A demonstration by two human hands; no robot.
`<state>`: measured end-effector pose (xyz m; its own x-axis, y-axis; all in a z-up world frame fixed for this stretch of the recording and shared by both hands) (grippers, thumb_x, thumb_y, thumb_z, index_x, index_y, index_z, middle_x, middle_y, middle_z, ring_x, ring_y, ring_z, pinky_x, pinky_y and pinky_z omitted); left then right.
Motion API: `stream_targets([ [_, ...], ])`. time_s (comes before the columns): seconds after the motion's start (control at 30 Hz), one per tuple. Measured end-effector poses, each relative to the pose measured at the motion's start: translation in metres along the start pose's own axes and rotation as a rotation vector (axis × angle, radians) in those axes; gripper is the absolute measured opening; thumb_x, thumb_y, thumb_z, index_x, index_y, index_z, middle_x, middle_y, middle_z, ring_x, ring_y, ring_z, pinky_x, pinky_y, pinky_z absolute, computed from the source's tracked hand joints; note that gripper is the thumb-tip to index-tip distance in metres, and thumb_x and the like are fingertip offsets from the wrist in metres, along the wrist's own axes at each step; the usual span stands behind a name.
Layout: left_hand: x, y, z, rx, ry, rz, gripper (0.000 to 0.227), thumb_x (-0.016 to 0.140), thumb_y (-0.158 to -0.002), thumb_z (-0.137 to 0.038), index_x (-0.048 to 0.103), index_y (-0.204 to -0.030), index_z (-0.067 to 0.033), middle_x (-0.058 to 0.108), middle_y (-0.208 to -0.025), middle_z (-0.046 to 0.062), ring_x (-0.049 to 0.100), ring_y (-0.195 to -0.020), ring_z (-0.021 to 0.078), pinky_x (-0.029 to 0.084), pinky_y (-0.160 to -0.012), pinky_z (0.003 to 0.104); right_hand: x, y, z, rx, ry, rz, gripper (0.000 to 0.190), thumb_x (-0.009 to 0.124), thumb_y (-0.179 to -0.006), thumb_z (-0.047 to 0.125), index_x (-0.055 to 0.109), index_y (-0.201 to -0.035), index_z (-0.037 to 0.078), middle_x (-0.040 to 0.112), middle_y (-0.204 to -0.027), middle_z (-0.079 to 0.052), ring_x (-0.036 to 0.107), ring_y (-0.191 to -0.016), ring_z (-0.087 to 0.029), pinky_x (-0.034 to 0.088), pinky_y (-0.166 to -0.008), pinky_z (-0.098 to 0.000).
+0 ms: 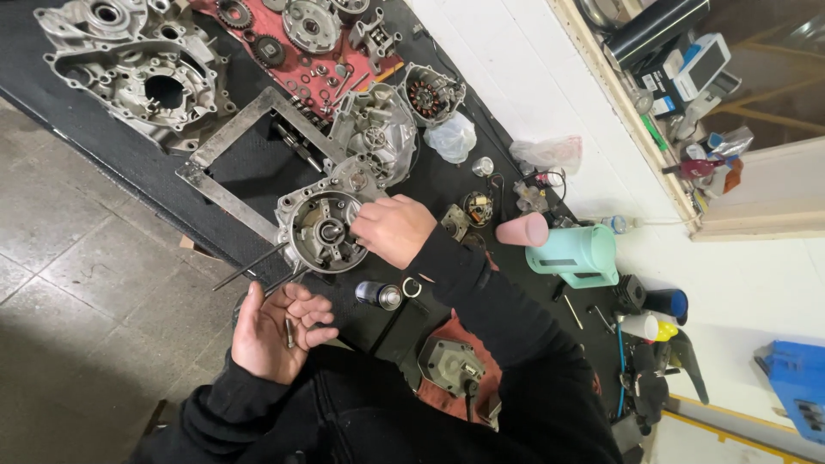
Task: The person holds a metallic engine casing and inserts several bolts into its threaded holes by hand. They pick up bolts from a red cloth on the workbench and place them into the casing, then briefly walk to a tool rack to retrieve a wrench.
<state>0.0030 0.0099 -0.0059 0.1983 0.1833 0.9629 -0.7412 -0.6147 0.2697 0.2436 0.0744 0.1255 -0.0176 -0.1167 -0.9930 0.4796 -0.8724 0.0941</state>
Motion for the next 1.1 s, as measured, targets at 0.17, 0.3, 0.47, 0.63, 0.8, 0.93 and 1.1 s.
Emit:
stream_targets([
  [0.17,0.0,0.001,0.0,0.003,-0.025,-0.013,0.067,0.037,-0.109,-0.06,0.063,-0.109,0.0006,0.073,-0.104,0.023,0.072,-0.098,0.0329,0.06,-0.083,0.051,0.0,-0.003,-0.001,-0.011,0.059,0.02,0.017,0.076,-0.076,0.022,0.064,-0.087,0.016,0.059,-0.088,0.001,0.063,-0.09,-0.021,0.051,-0.078,-0.0372],
  [0.3,-0.001,0.001,-0.001,0.025,-0.035,-0.022,0.066,0.036,-0.109,-0.06,0.063,-0.11,0.0003,0.073,-0.105,0.022,0.072,-0.098,0.0324,0.06,-0.083,0.05,0.002,-0.004,-0.004,-0.036,0.089,0.038,0.015,0.074,-0.077,0.023,0.063,-0.085,0.016,0.059,-0.089,0.001,0.063,-0.089,-0.021,0.051,-0.077,-0.0375],
  [0.47,-0.002,0.002,-0.002,0.026,-0.047,-0.028,0.065,0.037,-0.109,-0.06,0.063,-0.109,0.0,0.073,-0.105,0.022,0.072,-0.099,0.0326,0.06,-0.084,0.051,-0.003,-0.005,-0.003,-0.064,0.061,0.068,0.011,0.073,-0.079,0.023,0.065,-0.082,0.018,0.06,-0.089,0.002,0.064,-0.088,-0.02,0.052,-0.076,-0.0379],
  [0.63,-0.001,0.003,-0.003,0.049,-0.048,-0.073,0.066,0.039,-0.108,-0.061,0.064,-0.109,0.0002,0.073,-0.104,0.022,0.071,-0.097,0.0314,0.06,-0.084,0.05,-0.024,0.008,-0.006,-0.038,-0.009,-0.005,0.018,0.072,-0.081,0.015,0.076,-0.098,0.02,0.061,-0.103,0.003,0.062,-0.097,-0.019,0.052,-0.079,-0.0351],
  [0.8,0.002,0.002,-0.001,0.052,-0.032,-0.049,0.065,0.039,-0.108,-0.06,0.063,-0.11,-0.0001,0.073,-0.105,0.022,0.072,-0.098,0.0326,0.058,-0.087,0.051,-0.024,0.011,0.008,0.046,-0.055,0.08,0.025,0.074,-0.074,0.013,0.079,-0.097,0.021,0.059,-0.112,0.0,0.057,-0.106,-0.023,0.049,-0.081,-0.0387],
  [0.93,0.005,0.001,0.001,0.053,-0.034,-0.015,0.065,0.039,-0.109,-0.06,0.064,-0.113,0.0005,0.073,-0.106,0.022,0.071,-0.098,0.0343,0.058,-0.089,0.051,-0.026,0.014,0.01,0.059,-0.026,0.07,0.026,0.076,-0.07,0.016,0.079,-0.096,0.022,0.059,-0.113,-0.001,0.056,-0.108,-0.024,0.048,-0.081,-0.0411],
  [1.1,0.028,0.0,0.003,0.04,-0.016,-0.028,0.069,0.036,-0.104,-0.062,0.062,-0.116,0.0003,0.071,-0.112,0.023,0.07,-0.105,0.0339,0.056,-0.094,0.049,-0.05,0.025,0.047,-0.04,-0.226,-0.125,0.024,0.079,-0.083,0.027,0.079,-0.107,0.024,0.057,-0.098,0.001,0.059,-0.09,-0.021,0.049,-0.074,-0.0391],
])
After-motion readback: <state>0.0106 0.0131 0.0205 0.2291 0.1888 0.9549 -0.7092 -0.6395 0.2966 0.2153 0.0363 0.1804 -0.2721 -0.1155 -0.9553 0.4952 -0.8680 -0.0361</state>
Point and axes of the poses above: each hand's wrist, its own y-axis away from the middle knuckle, its own x-axis out of the palm, z = x × y, the point moved 1 cm from there along -y, towards the middle knuckle
